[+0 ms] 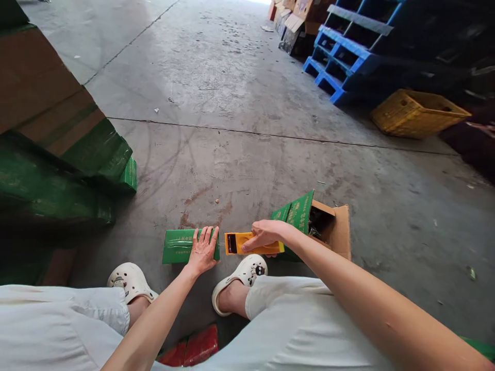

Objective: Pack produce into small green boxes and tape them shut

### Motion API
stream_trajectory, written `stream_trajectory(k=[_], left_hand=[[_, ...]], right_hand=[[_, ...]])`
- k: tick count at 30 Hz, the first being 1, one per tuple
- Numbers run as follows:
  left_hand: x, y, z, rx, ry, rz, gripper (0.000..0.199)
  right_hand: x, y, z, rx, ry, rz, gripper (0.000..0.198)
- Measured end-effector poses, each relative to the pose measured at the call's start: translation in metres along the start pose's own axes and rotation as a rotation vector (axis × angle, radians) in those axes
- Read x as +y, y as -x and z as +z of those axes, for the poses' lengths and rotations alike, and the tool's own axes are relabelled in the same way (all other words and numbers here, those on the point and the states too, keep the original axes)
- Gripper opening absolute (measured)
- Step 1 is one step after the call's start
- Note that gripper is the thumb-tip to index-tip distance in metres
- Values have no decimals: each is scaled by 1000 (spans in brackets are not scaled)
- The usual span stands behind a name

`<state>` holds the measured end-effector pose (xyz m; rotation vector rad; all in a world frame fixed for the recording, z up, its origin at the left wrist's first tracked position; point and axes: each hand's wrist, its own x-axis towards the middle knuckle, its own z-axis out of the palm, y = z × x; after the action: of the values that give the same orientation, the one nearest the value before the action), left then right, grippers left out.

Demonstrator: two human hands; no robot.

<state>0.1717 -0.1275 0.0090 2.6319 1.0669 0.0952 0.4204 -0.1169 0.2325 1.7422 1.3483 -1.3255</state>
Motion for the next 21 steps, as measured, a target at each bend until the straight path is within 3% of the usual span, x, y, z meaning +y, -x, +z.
stream_trajectory(k=[5, 9, 17, 21], left_hand=[[-2, 3, 1, -3, 16, 11, 127], [0, 2, 3, -8, 12, 9, 133], [6, -3, 3, -43, -19, -15, 131], [10, -4, 6, -48, -14, -50, 126]], right_hand=[[17, 22, 7, -13, -55, 23, 58], [40, 20, 9, -26, -118, 63, 58], [42, -30, 9, -74, -116, 154, 37], [45, -62, 17, -39, -88, 138, 37]])
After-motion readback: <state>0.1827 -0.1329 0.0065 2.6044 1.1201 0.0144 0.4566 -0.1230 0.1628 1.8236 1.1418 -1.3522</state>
